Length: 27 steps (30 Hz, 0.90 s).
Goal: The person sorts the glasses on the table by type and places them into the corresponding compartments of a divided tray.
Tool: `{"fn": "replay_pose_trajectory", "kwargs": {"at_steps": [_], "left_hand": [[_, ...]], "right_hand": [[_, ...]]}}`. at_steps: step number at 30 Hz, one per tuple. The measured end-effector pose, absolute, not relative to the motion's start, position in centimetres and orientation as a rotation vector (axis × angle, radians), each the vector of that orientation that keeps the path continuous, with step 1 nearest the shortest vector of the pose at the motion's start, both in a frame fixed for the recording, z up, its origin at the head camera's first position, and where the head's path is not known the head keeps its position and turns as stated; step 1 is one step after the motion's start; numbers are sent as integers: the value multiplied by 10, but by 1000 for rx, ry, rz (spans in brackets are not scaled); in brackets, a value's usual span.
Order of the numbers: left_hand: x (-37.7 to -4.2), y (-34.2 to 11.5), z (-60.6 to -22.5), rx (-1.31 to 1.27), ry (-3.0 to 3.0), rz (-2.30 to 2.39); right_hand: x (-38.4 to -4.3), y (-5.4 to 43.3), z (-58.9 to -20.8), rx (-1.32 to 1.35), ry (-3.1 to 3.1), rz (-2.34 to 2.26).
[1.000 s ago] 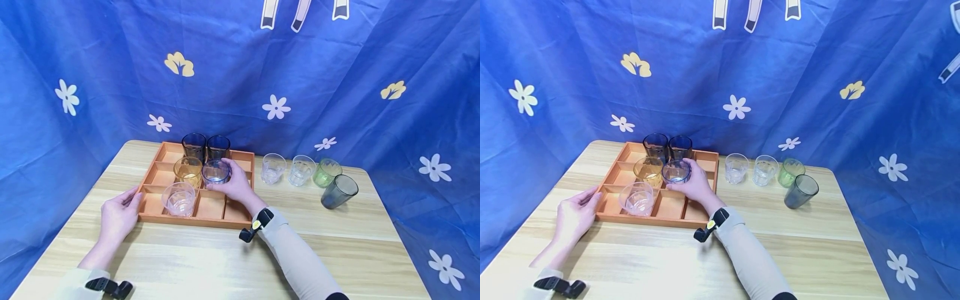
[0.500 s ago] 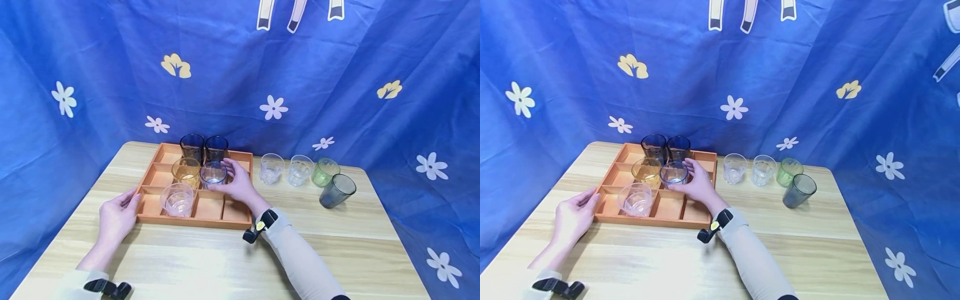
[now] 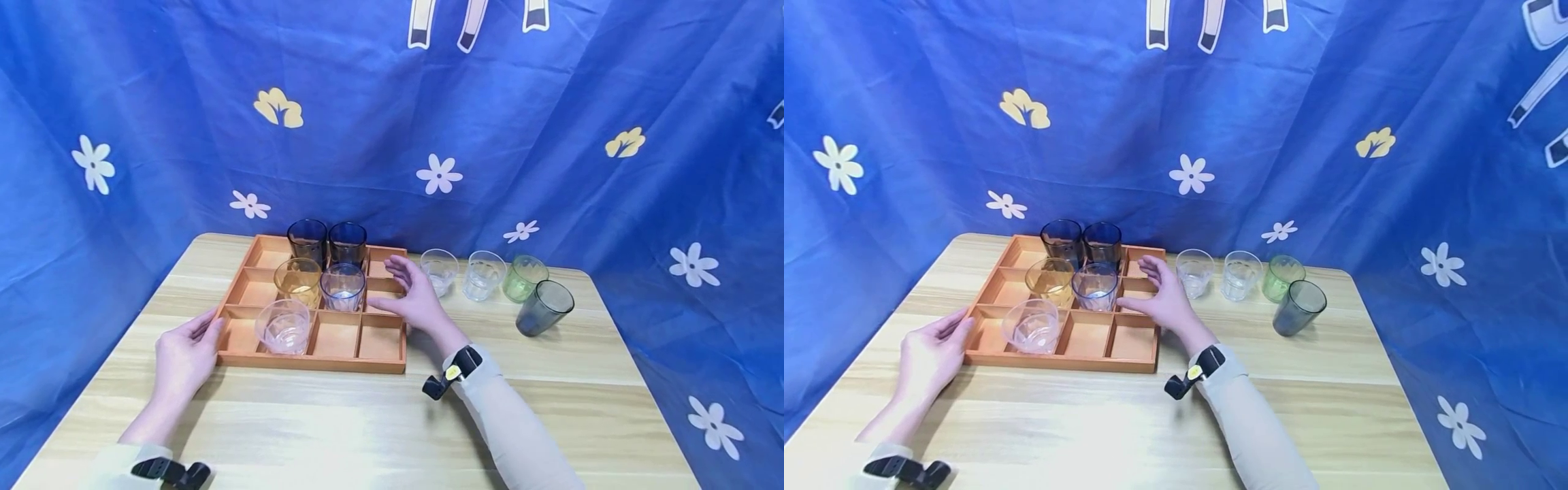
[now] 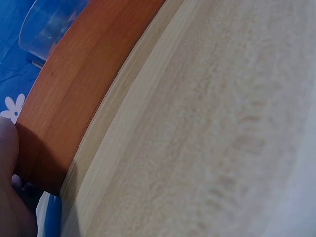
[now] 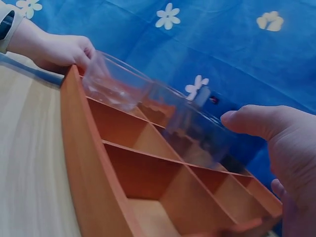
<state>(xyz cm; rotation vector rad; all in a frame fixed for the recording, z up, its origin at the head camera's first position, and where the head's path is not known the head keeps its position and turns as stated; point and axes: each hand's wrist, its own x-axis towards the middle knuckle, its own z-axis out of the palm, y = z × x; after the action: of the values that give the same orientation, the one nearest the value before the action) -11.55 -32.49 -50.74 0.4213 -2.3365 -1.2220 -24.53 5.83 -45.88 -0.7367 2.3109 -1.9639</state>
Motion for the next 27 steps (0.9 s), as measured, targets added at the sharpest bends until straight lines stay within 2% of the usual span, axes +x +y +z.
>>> {"fn": "replay_pose_trajectory", "kwargs": {"at_steps": [14,27], "left_hand": [[-113,-325,-505,425,-2348,-1218],[-114,-322,-505,410,-2344,-1176]], "right_hand": [[-251,117,-449,-706,2348,-2164],[-264,152,-461,-545,2577,-2125]]}}
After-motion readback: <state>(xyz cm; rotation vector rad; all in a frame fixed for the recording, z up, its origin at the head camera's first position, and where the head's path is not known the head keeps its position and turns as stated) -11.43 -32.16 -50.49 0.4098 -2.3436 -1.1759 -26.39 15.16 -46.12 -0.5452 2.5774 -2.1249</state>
